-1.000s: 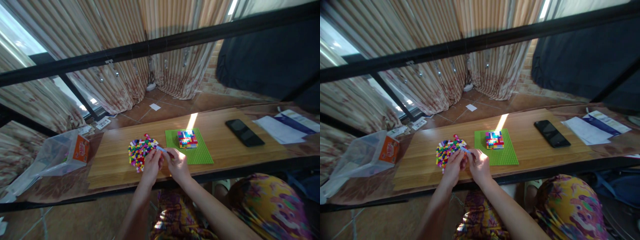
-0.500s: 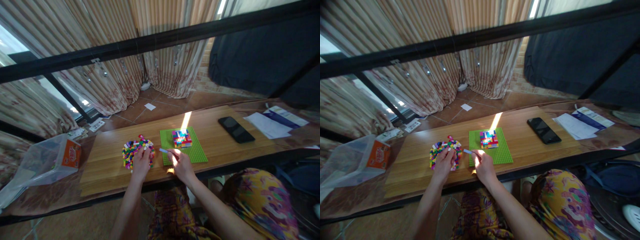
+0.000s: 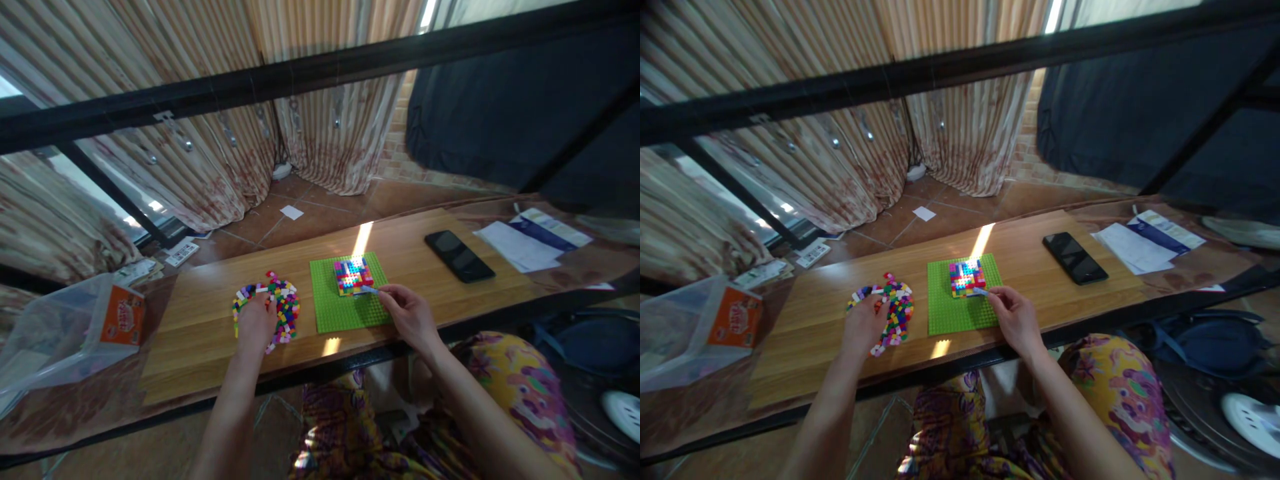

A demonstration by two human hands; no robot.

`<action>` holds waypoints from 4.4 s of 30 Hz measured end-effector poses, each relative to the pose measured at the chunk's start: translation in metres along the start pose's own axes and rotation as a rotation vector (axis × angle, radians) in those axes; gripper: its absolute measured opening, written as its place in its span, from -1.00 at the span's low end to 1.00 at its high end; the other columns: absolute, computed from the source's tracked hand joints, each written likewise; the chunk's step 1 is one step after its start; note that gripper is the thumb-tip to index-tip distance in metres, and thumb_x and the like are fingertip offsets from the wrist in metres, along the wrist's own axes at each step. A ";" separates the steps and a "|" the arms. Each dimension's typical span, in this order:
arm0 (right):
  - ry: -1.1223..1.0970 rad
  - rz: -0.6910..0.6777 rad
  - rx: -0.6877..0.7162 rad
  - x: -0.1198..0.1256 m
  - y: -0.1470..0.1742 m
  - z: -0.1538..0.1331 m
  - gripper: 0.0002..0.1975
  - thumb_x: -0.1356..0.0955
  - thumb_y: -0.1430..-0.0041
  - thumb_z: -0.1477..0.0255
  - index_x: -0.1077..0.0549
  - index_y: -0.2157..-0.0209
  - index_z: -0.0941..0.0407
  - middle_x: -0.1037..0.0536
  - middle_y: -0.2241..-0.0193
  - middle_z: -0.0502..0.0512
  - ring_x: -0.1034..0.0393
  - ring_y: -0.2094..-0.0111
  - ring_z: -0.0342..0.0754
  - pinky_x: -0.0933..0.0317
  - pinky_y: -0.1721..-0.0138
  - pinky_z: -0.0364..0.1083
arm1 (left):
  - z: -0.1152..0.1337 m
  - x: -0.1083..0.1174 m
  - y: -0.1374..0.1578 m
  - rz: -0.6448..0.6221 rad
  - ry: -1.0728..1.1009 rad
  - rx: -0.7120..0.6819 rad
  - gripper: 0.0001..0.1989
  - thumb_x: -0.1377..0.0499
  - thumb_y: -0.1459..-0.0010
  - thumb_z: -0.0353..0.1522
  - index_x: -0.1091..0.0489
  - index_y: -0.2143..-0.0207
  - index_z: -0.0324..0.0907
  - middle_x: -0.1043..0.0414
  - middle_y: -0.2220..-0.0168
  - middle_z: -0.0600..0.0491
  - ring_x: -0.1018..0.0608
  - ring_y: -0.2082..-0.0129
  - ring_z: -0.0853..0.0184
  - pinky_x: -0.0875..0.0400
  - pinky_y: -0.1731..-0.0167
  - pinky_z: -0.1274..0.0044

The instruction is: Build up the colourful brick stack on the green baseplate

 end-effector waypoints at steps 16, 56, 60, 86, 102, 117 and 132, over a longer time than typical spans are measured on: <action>0.303 0.087 0.416 -0.031 -0.020 -0.016 -0.89 -0.39 -0.08 0.32 -0.57 0.45 0.00 -0.43 0.26 0.08 -0.32 0.19 0.00 -0.25 0.14 0.06 | 0.021 0.007 0.007 0.105 0.142 -0.044 -0.70 -0.04 -0.13 -0.38 -0.43 0.12 -0.22 -0.43 0.08 -0.14 -0.50 0.14 0.15 -0.35 0.12 0.38; 0.080 0.124 0.065 -0.036 -0.030 -0.003 -0.88 -0.44 0.13 0.33 -0.55 0.55 0.09 -0.40 0.25 0.11 -0.36 0.19 0.02 -0.25 0.17 0.00 | 0.116 -0.067 -0.005 -0.204 1.294 0.255 -0.86 -0.26 0.06 -0.36 -0.42 0.45 -0.27 -0.42 0.59 0.08 -0.43 0.72 0.45 -0.33 0.72 0.61; 0.073 0.139 0.049 -0.036 -0.033 0.000 -0.87 -0.45 0.18 0.31 -0.55 0.57 0.07 -0.43 0.29 0.08 -0.36 0.20 0.02 -0.23 0.14 0.01 | 0.117 -0.066 -0.005 -0.200 1.319 0.273 -0.86 -0.27 0.08 -0.37 -0.43 0.46 -0.27 -0.41 0.59 0.09 -0.43 0.71 0.46 -0.35 0.69 0.61; -0.071 0.088 0.012 -0.043 -0.037 0.006 -0.84 -0.45 0.23 0.31 -0.53 0.58 0.10 -0.53 0.52 0.03 -0.39 0.38 -0.02 -0.26 0.27 -0.04 | 0.118 -0.062 -0.004 -0.171 1.148 0.225 -0.88 -0.21 0.00 -0.35 -0.42 0.45 -0.26 -0.42 0.59 0.06 -0.47 0.67 0.43 -0.28 0.68 0.64; 0.266 0.136 0.339 -0.040 -0.021 -0.023 -0.80 -0.35 -0.05 0.26 -0.53 0.41 0.08 -0.48 0.22 0.18 -0.34 0.18 0.09 -0.20 0.11 0.11 | 0.020 -0.040 0.081 0.059 1.034 -0.056 -0.86 -0.11 -0.11 -0.34 -0.44 0.31 -0.15 -0.49 0.39 0.04 -0.49 0.38 0.36 -0.34 0.33 0.55; 0.594 -0.513 0.685 -0.192 -0.043 -0.070 -0.72 -0.23 -0.19 0.46 -0.54 0.17 0.10 -0.46 0.18 0.20 -0.27 0.11 0.07 -0.13 0.02 0.03 | 0.002 -0.041 0.085 -0.098 1.109 -0.214 -0.85 -0.13 -0.11 -0.33 -0.41 0.28 -0.18 -0.36 0.45 0.07 -0.37 0.46 0.40 -0.25 0.43 0.58; 0.608 -0.692 0.685 -0.224 -0.066 -0.065 -0.84 -0.33 -0.05 0.55 -0.55 0.37 0.09 -0.41 0.08 0.19 -0.20 0.02 0.07 -0.04 -0.04 0.04 | 0.001 -0.041 0.081 -0.141 1.206 -0.168 -0.87 -0.16 -0.07 -0.36 -0.42 0.30 -0.19 -0.37 0.43 0.06 -0.37 0.45 0.40 -0.26 0.42 0.58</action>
Point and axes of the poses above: each hand's wrist, its own y-axis away from the middle knuckle, its own x-axis out of the back of the hand, z = x × y, the point moved 2 cm from there along -y, towards the middle knuckle
